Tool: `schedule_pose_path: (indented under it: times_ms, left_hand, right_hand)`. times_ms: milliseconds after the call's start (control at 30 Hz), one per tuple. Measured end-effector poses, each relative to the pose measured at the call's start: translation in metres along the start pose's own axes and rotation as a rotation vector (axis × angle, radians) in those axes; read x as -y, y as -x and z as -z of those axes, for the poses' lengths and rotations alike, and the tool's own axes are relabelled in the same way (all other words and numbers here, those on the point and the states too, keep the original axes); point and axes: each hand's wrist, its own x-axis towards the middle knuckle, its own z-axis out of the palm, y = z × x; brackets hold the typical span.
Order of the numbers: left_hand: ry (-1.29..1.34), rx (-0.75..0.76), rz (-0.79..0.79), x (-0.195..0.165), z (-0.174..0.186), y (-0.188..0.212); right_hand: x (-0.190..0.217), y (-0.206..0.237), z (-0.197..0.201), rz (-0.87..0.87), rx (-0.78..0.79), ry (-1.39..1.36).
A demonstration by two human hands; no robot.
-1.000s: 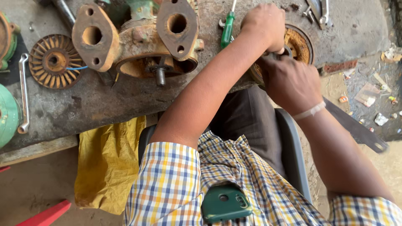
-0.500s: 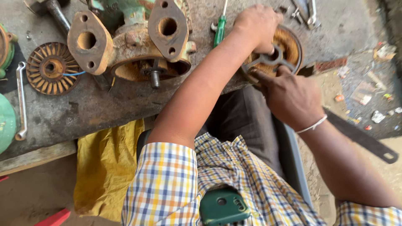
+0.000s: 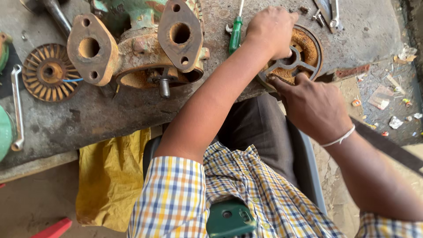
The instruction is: The person sits at a workbench and scrapes rust and caked dirt from a round cast-iron pump cover plate, holding the plate steady with one hand while working a flat metal file across its surface with the other. They periodically reposition the plate and brush loose debris off with their hand.
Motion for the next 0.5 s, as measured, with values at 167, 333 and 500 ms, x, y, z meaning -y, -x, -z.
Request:
schedule_pose_path:
  times_ms: [167,333,500]
  left_hand:
    - [-0.002,-0.063,-0.013,-0.003,0.0,-0.001]
    - [0.07,0.008,0.005,-0.001,-0.009,-0.002]
    - [0.112,0.003,0.075,0.0,-0.021,-0.006]
  right_hand:
    - [-0.001,-0.001,-0.007,0.003,-0.048,0.0]
    - [0.001,-0.01,-0.003,0.005,-0.05,-0.089]
    - [-0.001,-0.006,-0.005,-0.037,0.049,-0.009]
